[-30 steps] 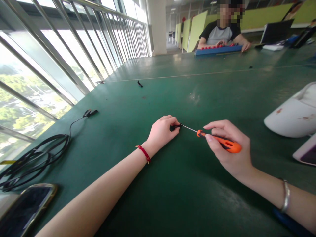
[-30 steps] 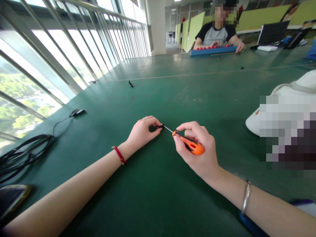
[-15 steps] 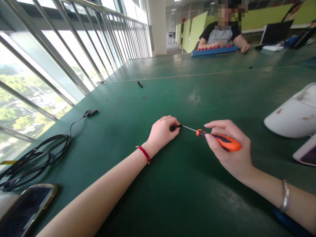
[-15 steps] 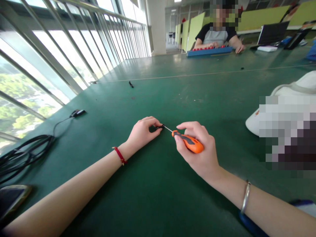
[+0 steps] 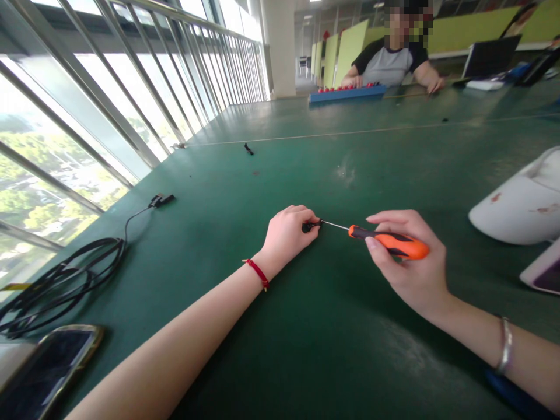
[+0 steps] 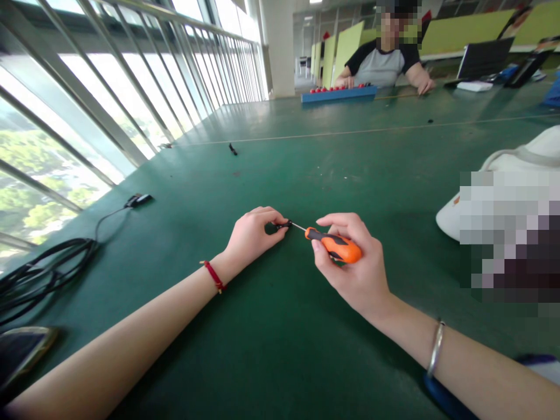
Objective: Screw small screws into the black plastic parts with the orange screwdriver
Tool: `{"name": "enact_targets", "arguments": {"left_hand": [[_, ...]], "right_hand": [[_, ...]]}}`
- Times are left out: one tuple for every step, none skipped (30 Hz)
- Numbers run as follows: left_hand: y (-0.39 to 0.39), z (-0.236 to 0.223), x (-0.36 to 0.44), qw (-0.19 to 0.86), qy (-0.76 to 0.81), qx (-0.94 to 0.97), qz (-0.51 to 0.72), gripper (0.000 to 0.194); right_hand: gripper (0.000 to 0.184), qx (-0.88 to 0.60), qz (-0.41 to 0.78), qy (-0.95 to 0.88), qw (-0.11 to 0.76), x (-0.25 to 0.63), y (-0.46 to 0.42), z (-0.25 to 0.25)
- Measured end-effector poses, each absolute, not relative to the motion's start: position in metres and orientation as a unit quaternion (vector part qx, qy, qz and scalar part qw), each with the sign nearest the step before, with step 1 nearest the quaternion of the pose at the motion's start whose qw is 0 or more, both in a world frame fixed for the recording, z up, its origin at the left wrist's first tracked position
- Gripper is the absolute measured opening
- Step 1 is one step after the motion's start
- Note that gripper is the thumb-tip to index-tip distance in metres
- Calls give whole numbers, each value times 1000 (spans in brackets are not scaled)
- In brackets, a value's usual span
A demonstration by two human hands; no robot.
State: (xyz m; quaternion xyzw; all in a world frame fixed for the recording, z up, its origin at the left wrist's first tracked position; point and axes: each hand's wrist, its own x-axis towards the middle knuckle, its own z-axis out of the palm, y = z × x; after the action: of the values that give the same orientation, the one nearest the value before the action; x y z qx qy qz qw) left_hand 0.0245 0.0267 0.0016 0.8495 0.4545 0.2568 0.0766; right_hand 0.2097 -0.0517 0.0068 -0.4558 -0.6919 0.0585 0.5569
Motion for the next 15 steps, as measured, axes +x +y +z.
{"name": "enact_targets", "arguments": {"left_hand": [[27,2,25,76,454,850,257,9],[26,2,24,75,453,850,258,9],[26,2,24,73,451,851,257,9],[26,2,24,71,449,853,257,9],[26,2,24,70,447,854,256,9],[26,2,24,68,446,855,256,9],[26,2,24,67,445,855,257,10],[26,2,25,66,445,855,257,10],[26,2,25,65,446,855,258,10],[26,2,25,64,446,854,258,10],[26,2,25,64,447,854,258,9],[26,2,25,64,447,854,258,9],[25,2,25,63,448,854,258,9],[25,2,25,63,447,854,258,9],[25,2,25,64,447,854,257,9]], "right_hand": [[26,-447,61,-687,570,210,-51,7],[32,-440,68,-683,579,210,-51,7],[37,-436,78,-683,580,210,-51,7],[39,-439,87,-687,573,210,-51,7],[35,-445,90,-694,559,210,-52,8],[30,-455,88,-700,543,210,-52,8],[22,-464,81,-705,530,210,-53,9],[16,-472,75,-708,521,210,-53,9],[13,-475,70,-707,519,210,-53,9],[13,-472,65,-704,527,209,-53,8],[16,-463,62,-697,543,209,-52,8],[21,-453,60,-690,561,209,-52,8],[27,-443,62,-685,575,208,-51,7],[33,-437,65,-681,584,208,-50,7],[36,-437,68,-681,585,208,-50,7]]}}
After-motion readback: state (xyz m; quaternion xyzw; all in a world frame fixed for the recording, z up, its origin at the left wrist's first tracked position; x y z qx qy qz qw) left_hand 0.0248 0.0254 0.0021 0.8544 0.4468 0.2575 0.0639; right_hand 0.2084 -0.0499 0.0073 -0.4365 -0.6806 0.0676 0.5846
